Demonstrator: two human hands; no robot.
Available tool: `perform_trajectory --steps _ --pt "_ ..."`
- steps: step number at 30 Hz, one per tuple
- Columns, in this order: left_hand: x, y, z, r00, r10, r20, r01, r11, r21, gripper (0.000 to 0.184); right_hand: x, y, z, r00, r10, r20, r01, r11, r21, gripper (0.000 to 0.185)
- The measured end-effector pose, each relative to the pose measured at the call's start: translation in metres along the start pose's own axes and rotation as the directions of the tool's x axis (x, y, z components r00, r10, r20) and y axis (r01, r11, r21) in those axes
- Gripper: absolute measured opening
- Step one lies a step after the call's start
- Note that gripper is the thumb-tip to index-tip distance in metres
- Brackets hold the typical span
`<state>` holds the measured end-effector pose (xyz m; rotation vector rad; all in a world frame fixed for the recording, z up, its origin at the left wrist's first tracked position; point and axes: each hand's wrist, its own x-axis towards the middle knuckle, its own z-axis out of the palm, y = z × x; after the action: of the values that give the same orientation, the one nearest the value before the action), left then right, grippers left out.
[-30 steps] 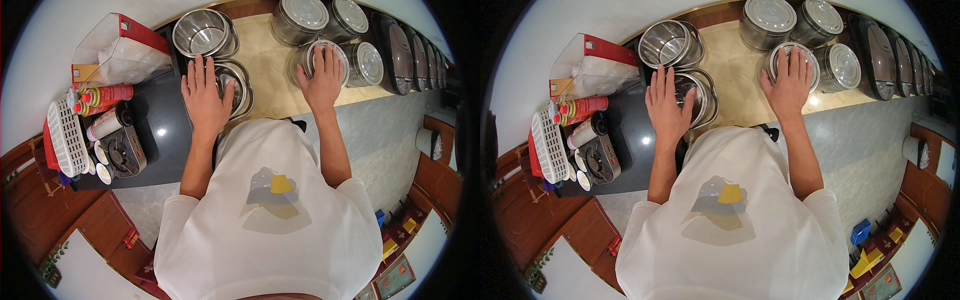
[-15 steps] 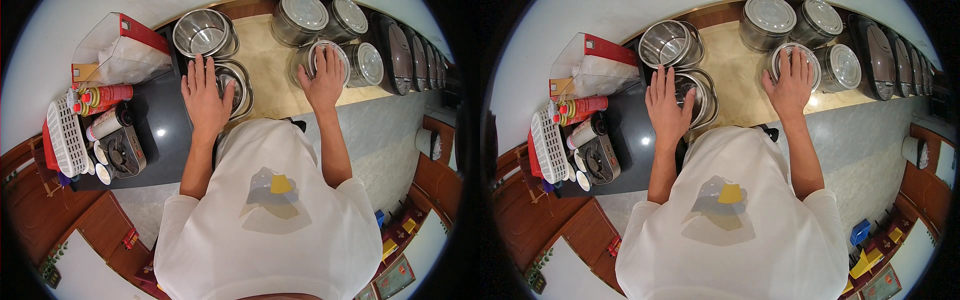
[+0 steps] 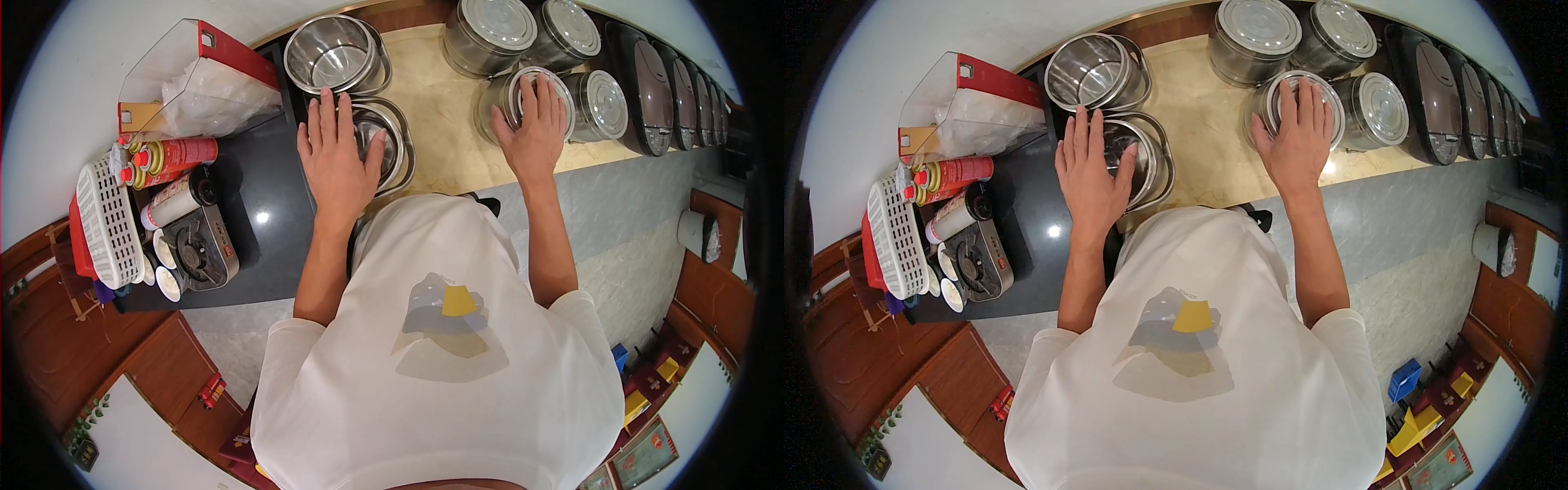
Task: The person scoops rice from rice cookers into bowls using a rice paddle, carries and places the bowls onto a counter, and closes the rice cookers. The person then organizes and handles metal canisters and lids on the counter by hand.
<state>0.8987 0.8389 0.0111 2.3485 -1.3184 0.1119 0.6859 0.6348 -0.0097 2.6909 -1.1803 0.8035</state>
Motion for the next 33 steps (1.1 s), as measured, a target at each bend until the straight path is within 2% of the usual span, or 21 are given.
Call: perform_trajectory --steps 3,5,6,8,12,17,19,20,22,23,25,26,28,33 --pt "0.000 0.001 -0.001 1.000 -0.006 0.007 0.006 1.000 0.004 0.068 0.001 -0.002 -0.006 0.999 0.007 0.037 -0.008 1.000 0.013 0.065" --pt "0.001 0.002 -0.001 1.000 -0.008 0.015 0.008 1.000 0.001 0.069 0.003 -0.009 -0.010 0.997 0.066 -0.025 -0.063 0.991 0.120 0.063" --pt "0.001 0.001 0.000 1.000 -0.009 0.019 0.009 1.000 0.008 0.069 0.005 -0.014 -0.013 0.997 0.069 -0.027 -0.065 0.991 0.114 0.063" --pt "0.000 0.001 0.000 1.000 -0.004 0.026 0.004 1.000 0.012 0.069 0.011 -0.033 -0.017 0.994 0.040 -0.098 -0.007 0.948 0.317 0.061" --pt "0.001 0.003 -0.002 0.999 -0.010 0.053 0.010 1.000 -0.006 0.073 0.004 -0.058 -0.009 1.000 -0.028 -0.007 0.029 0.900 0.435 0.057" --pt "0.001 0.003 -0.003 0.999 -0.022 0.034 0.022 1.000 -0.003 0.068 -0.003 -0.056 -0.005 0.989 -0.132 0.062 0.104 0.936 0.336 0.052" --pt "0.001 0.003 -0.003 0.999 -0.021 0.029 0.021 1.000 -0.005 0.068 -0.002 -0.046 -0.008 0.998 -0.068 -0.019 0.069 0.908 0.413 0.051" --pt "0.001 0.004 -0.003 0.999 -0.021 0.028 0.021 1.000 -0.004 0.068 0.001 -0.038 -0.010 0.997 -0.070 -0.020 0.072 0.909 0.411 0.051" --pt "0.001 0.003 -0.002 0.999 -0.018 0.036 0.018 1.000 -0.001 0.069 0.010 -0.014 -0.011 0.987 0.090 -0.131 -0.038 0.935 0.353 0.051" --pt "0.001 0.003 -0.002 0.999 -0.012 0.046 0.012 1.000 0.003 0.071 0.013 -0.002 -0.008 0.987 0.089 -0.136 -0.036 0.935 0.354 0.051" --pt "0.001 0.003 -0.003 0.999 -0.010 0.043 0.010 1.000 0.002 0.070 0.016 0.019 -0.001 0.966 0.241 -0.089 -0.226 0.962 0.156 0.053" --pt "0.001 0.003 -0.003 0.999 -0.011 0.044 0.011 1.000 0.000 0.070 0.015 0.023 0.001 0.965 0.243 -0.094 -0.227 0.961 0.157 0.053" --pt "0.001 0.004 -0.003 1.000 -0.008 0.028 0.008 1.000 0.004 0.069 0.015 0.028 0.005 0.975 0.219 -0.036 -0.219 0.975 0.024 0.059" --pt "0.001 0.003 -0.001 1.000 0.004 0.007 -0.004 1.000 0.019 0.067 0.015 0.021 -0.006 0.979 0.204 -0.018 -0.203 0.978 0.038 0.070"
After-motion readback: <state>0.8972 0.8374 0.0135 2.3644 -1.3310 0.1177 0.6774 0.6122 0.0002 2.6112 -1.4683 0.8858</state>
